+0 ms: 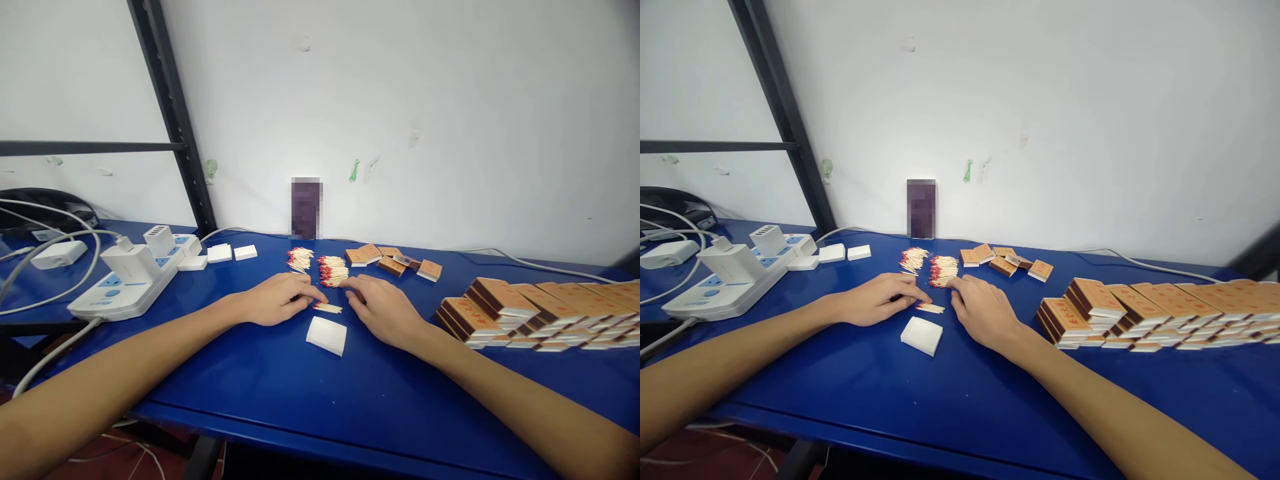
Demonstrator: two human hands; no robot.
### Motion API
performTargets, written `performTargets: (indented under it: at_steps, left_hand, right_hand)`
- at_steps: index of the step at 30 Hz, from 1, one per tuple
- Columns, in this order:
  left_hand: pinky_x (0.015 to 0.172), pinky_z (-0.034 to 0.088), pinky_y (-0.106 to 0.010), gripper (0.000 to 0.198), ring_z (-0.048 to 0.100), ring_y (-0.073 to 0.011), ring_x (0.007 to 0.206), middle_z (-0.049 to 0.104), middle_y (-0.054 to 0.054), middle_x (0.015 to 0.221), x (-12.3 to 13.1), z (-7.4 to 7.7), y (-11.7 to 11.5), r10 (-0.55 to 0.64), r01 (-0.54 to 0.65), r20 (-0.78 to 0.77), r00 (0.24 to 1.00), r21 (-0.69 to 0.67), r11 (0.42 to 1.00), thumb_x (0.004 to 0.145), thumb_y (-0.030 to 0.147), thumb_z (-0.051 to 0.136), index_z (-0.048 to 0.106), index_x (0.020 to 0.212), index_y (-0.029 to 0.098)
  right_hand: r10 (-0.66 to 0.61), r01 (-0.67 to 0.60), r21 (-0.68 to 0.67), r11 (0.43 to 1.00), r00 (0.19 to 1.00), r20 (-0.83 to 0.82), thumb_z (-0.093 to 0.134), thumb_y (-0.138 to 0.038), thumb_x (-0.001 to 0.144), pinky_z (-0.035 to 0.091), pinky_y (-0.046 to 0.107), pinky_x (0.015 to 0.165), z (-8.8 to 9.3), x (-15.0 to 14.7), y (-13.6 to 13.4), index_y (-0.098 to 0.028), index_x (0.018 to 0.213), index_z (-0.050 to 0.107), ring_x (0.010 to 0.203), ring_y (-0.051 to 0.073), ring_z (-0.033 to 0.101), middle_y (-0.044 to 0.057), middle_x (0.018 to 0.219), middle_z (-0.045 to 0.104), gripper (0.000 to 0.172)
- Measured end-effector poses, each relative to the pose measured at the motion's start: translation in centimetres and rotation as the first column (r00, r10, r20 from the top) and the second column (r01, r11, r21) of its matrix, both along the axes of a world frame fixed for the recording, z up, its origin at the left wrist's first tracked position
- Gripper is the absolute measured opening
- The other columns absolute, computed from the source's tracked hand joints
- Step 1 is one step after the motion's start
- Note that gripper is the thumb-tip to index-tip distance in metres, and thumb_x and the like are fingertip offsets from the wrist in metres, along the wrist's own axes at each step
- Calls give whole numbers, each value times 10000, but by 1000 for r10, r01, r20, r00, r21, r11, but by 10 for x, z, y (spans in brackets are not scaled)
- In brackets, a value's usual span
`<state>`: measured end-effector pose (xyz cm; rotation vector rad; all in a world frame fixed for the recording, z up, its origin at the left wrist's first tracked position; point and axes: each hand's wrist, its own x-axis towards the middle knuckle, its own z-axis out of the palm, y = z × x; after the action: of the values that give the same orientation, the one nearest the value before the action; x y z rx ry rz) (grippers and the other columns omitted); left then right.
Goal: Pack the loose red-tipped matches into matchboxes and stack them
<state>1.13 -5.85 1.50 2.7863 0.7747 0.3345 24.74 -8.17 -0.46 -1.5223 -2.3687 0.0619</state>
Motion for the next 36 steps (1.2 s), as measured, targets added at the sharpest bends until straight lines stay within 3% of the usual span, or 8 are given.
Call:
performTargets:
  at_steps: [4, 10, 17, 23, 36]
  left_hand:
    - [808, 420, -293, 344, 562, -163, 869, 602, -41, 965, 1, -4, 0, 42, -42, 18, 999, 11, 999, 978, 206, 368, 592, 1236, 244]
    - [875, 416, -346, 384, 526, -205, 963, 556, -79, 1016, 4, -6, -4, 119, -117, -19, 993, 68, 991, 1008, 311, 306, 553, 1283, 207]
    - [855, 400, -346, 408, 510, -205, 930, 546, -77, 988, 4, -6, -5, 131, -129, -19, 991, 78, 989, 1009, 348, 301, 536, 1311, 204]
    - [783, 368, -314, 435, 472, -189, 854, 496, -50, 909, 3, -6, -3, 110, -105, -56, 992, 91, 990, 1009, 404, 282, 519, 1350, 275]
    - [781, 385, -311, 390, 484, -183, 844, 506, -48, 897, 3, -4, -3, 87, -87, -3, 996, 54, 995, 1002, 384, 329, 594, 1271, 284]
  right_hand:
    - [130, -131, -6, 991, 990, -55, 397, -210, 946, 408, 311, 778, 0, 0, 1, -231, 1164, 636, 921, 196, 599, 54, 987, 661, 324]
    - [43, -43, 21, 999, 999, -7, 406, -226, 940, 393, 307, 706, 0, 0, 1, -222, 1156, 641, 860, 205, 595, 57, 917, 643, 319]
    - [204, -203, 25, 979, 978, -39, 391, -177, 939, 393, 291, 707, 1, -1, 2, -231, 1212, 630, 815, 176, 569, 56, 914, 625, 367]
    - [94, -93, 28, 995, 996, -11, 413, -211, 936, 375, 292, 677, 0, 0, 2, -241, 1201, 627, 796, 187, 576, 50, 879, 617, 343]
    - [90, -90, 14, 996, 995, -39, 403, -218, 940, 385, 294, 690, 0, 1, 2, -216, 1109, 637, 781, 176, 561, 51, 889, 585, 288]
